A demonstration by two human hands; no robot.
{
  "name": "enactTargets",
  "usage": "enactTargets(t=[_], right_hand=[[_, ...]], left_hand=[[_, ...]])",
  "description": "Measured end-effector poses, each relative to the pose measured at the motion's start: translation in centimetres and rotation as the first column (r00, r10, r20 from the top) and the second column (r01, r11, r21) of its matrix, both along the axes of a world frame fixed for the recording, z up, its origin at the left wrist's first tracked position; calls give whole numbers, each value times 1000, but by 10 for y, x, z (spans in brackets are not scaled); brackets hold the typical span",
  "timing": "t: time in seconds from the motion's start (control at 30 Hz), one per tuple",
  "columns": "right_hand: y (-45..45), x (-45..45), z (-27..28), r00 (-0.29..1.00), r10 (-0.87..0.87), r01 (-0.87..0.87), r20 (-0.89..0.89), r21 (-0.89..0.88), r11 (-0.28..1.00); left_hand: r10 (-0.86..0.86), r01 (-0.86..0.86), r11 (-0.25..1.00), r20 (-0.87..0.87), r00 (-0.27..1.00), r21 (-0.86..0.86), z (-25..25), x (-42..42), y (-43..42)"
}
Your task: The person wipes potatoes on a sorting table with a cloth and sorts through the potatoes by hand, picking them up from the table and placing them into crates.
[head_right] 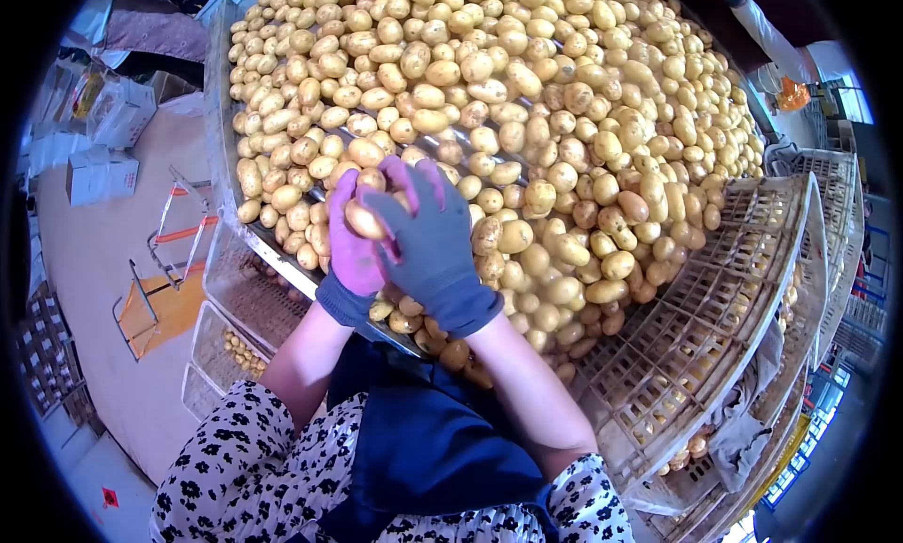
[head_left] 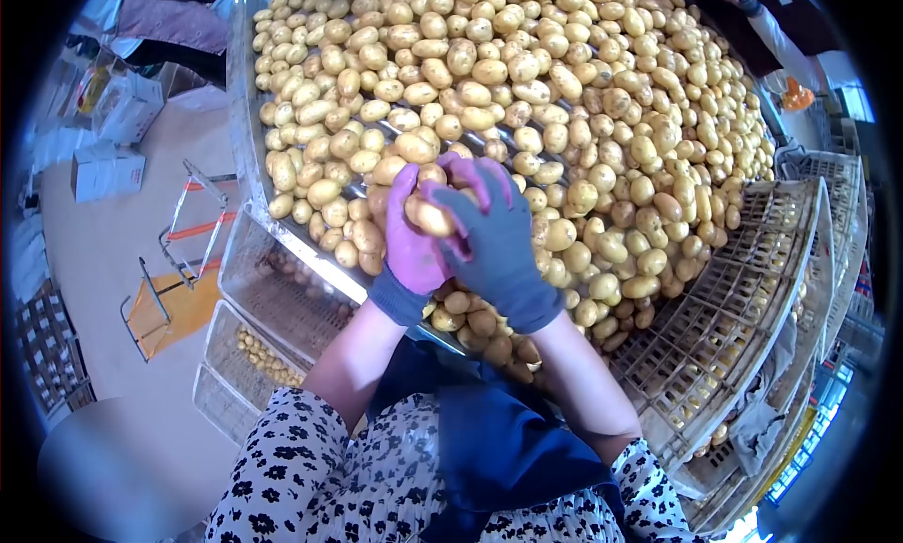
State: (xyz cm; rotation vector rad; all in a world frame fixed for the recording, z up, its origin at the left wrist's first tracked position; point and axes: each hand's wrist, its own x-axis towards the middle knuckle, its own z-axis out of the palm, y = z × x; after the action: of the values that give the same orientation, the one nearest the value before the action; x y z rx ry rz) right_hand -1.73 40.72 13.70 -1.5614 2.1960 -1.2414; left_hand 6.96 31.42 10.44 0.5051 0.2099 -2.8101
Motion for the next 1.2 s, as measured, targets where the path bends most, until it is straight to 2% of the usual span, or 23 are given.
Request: enactTargets(t=[0.1,0.17,0.3,0.33,0.37,0.4,0.43,0.5,0.53,0.57,0.63,0.7,0.73,0.77,0.83,0.87,0.97,1.0,1.03,1.1,1.13,1.17,1.2], right_hand=[[3,7,8,976,41,-4,-213,172,985],[14,0,24,985,146,-159,89,166,973],[30,-1,18,978,9,-28,208,88,996],[29,6,10,1000,12,-9,-15,138,990],[28,14,14,1000,24,-22,-16,129,991],[24,22,19,986,64,-33,-157,192,981],[19,31,22,951,114,-41,-288,247,968],[11,35,23,992,65,-50,-106,132,990],[8,34,34,997,14,-29,79,190,981],[14,31,19,993,-36,27,109,81,996],[20,24,28,998,-43,36,56,109,993],[29,20,29,920,-73,34,384,107,994],[35,18,28,930,-84,39,358,132,991],[40,16,27,939,-96,45,330,157,987],[49,18,24,931,-121,65,344,169,984],[53,20,22,919,-154,90,363,187,978],[68,25,13,931,-178,95,320,260,961],[84,24,-10,864,-205,124,460,200,972],[95,27,-18,862,-230,150,452,207,967],[125,25,-30,988,-153,151,-24,357,922],[137,30,-27,985,-164,175,-62,377,909],[146,38,-23,980,-168,196,-102,402,894],[158,42,-21,962,-174,255,-208,472,844]], left_hand=[[-23,20,999,-77,997,-36,-7,6,6],[-34,19,994,-138,990,-108,-6,11,11],[70,-73,985,-25,997,-159,4,14,19],[129,-103,963,89,988,-250,-4,15,24],[196,-120,933,197,961,-340,-2,17,23],[83,-80,997,-201,976,24,1,22,15],[108,-105,994,-156,982,28,7,24,16],[208,-168,972,-261,943,167,-10,35,6],[241,-236,970,-241,940,53,-12,42,2],[273,-292,955,-219,937,-57,4,52,-4],[393,-369,901,-72,917,229,28,79,-32],[494,-395,850,-272,826,348,26,120,-75],[540,-553,833,-214,814,-3,15,146,-103],[598,-615,702,-172,783,-359,2,172,-134],[693,-655,213,-361,625,-725,-15,214,-187],[694,-654,207,-363,622,-727,-27,236,-195],[860,-515,365,69,505,-776,-64,291,-213],[866,-470,435,212,453,-768,-73,291,-222],[843,-424,517,356,404,-743,-65,269,-221],[821,-459,570,495,285,-681,-37,209,-179],[863,-90,467,431,264,-880,-47,185,-158],[896,274,250,329,300,-929,-58,163,-133],[876,513,-45,212,432,-857,-57,126,-90]])
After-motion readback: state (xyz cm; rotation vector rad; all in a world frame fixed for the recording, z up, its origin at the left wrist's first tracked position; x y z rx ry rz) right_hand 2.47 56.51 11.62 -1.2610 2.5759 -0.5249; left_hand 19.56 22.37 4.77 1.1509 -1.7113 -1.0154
